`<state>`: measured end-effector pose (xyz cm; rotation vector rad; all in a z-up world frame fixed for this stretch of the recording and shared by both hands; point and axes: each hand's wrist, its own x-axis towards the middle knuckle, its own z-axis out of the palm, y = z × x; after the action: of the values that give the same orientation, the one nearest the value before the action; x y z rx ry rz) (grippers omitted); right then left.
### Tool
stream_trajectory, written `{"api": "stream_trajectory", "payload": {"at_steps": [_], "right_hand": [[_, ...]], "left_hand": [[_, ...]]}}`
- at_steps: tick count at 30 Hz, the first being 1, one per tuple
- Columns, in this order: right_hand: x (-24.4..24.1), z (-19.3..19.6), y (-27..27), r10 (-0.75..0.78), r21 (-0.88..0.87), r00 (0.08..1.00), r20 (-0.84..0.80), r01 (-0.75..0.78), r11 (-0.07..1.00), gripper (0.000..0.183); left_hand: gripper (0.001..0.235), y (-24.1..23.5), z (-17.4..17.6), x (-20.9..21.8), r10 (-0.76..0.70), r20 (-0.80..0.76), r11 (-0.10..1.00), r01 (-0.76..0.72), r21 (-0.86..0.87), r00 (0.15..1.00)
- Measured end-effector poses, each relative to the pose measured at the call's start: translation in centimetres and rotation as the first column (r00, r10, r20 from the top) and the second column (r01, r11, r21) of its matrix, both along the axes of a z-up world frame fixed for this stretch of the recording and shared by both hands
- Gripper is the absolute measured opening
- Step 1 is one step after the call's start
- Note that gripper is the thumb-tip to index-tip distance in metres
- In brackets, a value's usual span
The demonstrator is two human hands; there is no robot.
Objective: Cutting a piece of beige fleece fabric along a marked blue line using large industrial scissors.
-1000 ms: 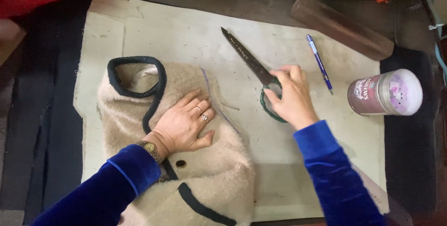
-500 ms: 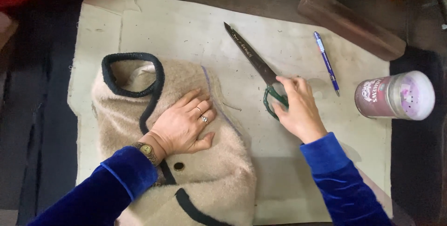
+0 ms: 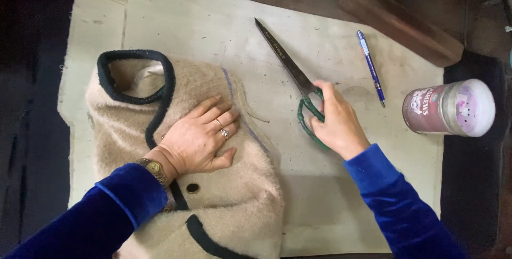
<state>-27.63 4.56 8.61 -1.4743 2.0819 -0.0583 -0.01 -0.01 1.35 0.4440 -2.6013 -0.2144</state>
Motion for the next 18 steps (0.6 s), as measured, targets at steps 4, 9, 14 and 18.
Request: {"api": "stream_trajectory", "payload": {"at_steps": [4, 9, 14, 18], "right_hand": [[-1.4, -1.9, 3.7, -0.039, -0.109, 0.972, 0.231, 0.066, 0.992, 0.054], [-2.4, -2.5, 10.0, -0.242, 0.216, 0.859, 0.452, 0.158, 0.963, 0.022], [-3.3, -3.4, 14.6, -0.130, 0.200, 0.872, 0.472, 0.037, 0.979, 0.018], [-2.1, -1.3, 15.7, -0.027, 0.226, 0.845, 0.534, -0.111, 0.968, 0.052]], "left_hand": [[0.038, -0.1, -0.2, 0.0, -0.007, 0.002, 1.000, 0.007, 0.009, 1.000], [0.049, -0.4, 0.8, 0.1, -0.059, 0.051, 0.998, 0.059, -0.007, 0.997], [0.039, -0.6, 1.0, 0.0, -0.081, 0.076, 0.997, 0.080, 0.007, 0.994], [0.032, -0.4, 1.0, 0.1, -0.073, 0.070, 0.997, 0.073, 0.012, 0.995]]}}
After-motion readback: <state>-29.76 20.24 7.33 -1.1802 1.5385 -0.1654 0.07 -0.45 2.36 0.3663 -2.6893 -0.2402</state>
